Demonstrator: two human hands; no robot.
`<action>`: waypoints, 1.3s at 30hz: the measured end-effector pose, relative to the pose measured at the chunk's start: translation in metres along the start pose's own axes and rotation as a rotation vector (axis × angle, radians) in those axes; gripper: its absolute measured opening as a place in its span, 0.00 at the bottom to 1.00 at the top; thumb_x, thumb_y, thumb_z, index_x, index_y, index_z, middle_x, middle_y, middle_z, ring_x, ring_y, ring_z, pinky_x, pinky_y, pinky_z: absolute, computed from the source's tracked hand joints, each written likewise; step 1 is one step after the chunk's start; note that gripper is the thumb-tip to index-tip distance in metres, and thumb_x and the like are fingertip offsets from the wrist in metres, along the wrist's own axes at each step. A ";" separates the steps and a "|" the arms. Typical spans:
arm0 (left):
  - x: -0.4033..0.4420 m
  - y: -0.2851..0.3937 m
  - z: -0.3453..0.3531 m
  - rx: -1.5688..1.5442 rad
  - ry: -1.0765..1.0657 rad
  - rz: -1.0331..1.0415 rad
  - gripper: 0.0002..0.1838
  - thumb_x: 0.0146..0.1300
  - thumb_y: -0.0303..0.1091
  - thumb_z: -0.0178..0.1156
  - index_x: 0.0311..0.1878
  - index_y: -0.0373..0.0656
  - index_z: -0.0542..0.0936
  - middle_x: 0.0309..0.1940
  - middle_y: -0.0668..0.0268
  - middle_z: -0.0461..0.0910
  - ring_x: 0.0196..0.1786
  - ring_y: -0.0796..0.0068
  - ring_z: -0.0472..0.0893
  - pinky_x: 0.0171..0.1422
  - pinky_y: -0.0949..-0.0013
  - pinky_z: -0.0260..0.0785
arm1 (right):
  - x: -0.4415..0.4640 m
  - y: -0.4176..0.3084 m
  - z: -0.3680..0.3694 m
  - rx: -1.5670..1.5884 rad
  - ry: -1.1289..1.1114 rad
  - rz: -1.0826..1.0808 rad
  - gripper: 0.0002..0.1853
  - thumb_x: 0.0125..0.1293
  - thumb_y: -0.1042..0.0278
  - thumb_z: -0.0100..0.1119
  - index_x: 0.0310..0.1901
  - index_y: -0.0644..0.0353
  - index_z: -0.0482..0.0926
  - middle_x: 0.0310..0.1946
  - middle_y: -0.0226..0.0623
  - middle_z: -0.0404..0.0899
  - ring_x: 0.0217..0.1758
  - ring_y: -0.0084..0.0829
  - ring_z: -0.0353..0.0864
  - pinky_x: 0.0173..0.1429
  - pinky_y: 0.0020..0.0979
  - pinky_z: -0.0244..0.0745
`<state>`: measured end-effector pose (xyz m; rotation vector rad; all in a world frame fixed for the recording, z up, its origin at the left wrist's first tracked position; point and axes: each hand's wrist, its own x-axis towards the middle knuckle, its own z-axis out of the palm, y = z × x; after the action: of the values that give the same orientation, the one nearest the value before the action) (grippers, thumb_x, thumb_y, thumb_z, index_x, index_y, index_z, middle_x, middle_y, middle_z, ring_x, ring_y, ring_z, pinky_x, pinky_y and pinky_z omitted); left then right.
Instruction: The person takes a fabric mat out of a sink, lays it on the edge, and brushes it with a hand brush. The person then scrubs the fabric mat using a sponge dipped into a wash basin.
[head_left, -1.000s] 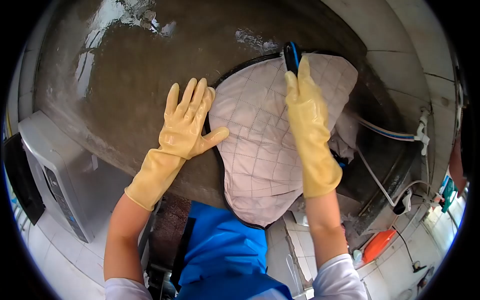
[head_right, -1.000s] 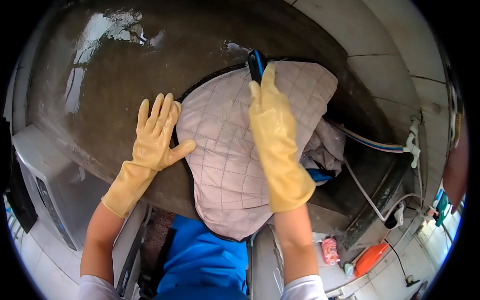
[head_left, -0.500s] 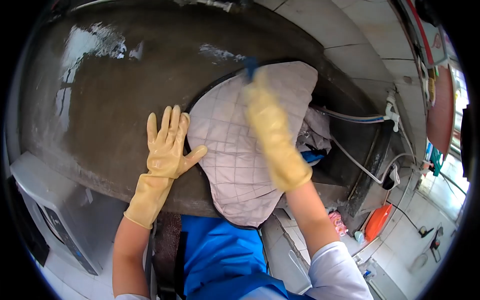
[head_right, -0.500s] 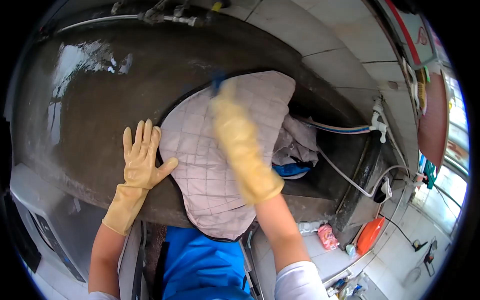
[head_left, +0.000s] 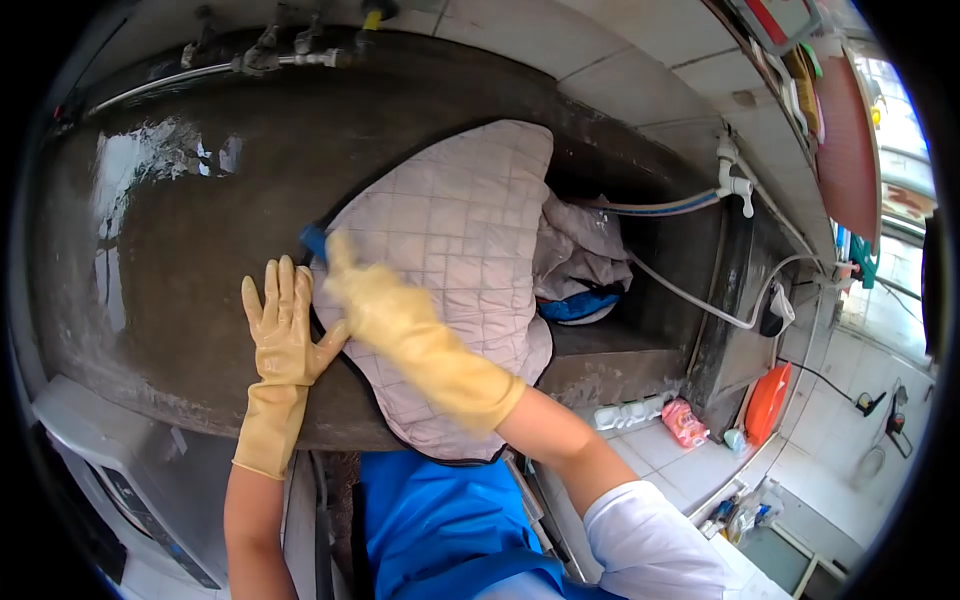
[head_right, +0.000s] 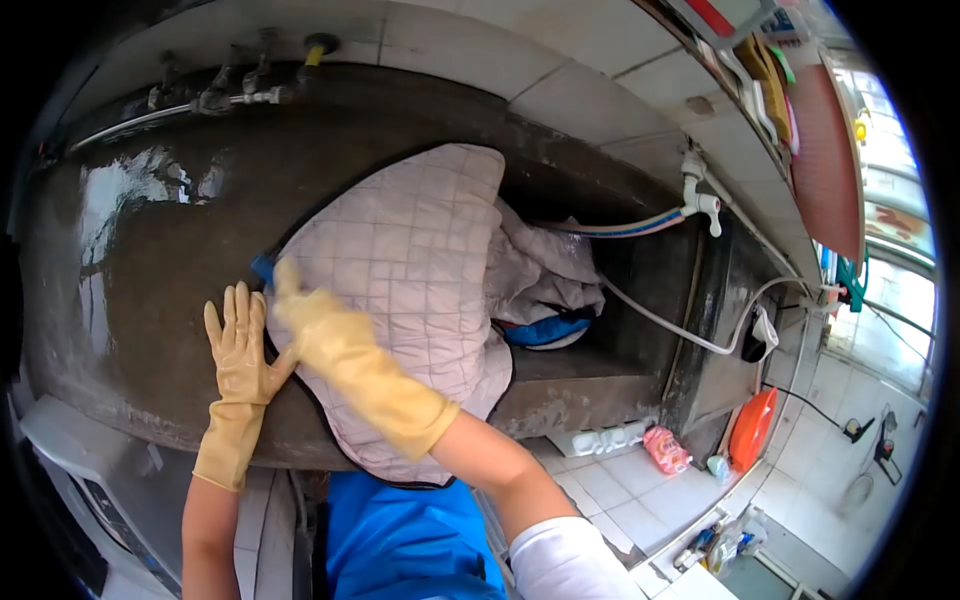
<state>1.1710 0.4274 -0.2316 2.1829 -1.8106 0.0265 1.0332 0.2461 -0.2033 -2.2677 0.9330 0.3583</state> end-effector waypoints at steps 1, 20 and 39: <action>-0.001 0.000 0.000 0.002 -0.004 0.010 0.51 0.66 0.61 0.71 0.80 0.32 0.68 0.79 0.42 0.70 0.81 0.36 0.69 0.85 0.25 0.49 | -0.004 -0.016 -0.006 0.117 -0.166 0.023 0.24 0.74 0.68 0.62 0.68 0.63 0.73 0.32 0.43 0.88 0.30 0.43 0.89 0.33 0.44 0.84; 0.003 -0.002 -0.012 0.025 -0.223 0.120 0.36 0.70 0.45 0.67 0.75 0.33 0.75 0.77 0.42 0.73 0.82 0.34 0.67 0.87 0.26 0.45 | -0.063 0.484 0.200 -0.033 -0.143 0.915 0.38 0.82 0.42 0.49 0.87 0.46 0.56 0.74 0.50 0.79 0.76 0.52 0.79 0.74 0.53 0.75; 0.005 0.003 -0.007 -0.049 -0.084 0.062 0.39 0.64 0.50 0.74 0.75 0.44 0.77 0.76 0.58 0.77 0.79 0.45 0.74 0.84 0.28 0.52 | -0.026 0.016 -0.013 -0.013 0.162 -0.247 0.28 0.81 0.63 0.56 0.79 0.56 0.69 0.40 0.53 0.88 0.42 0.55 0.90 0.44 0.53 0.85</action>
<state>1.1703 0.4236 -0.2237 2.1233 -1.9035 -0.0964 1.0031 0.2428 -0.1887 -2.4170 0.7176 0.0730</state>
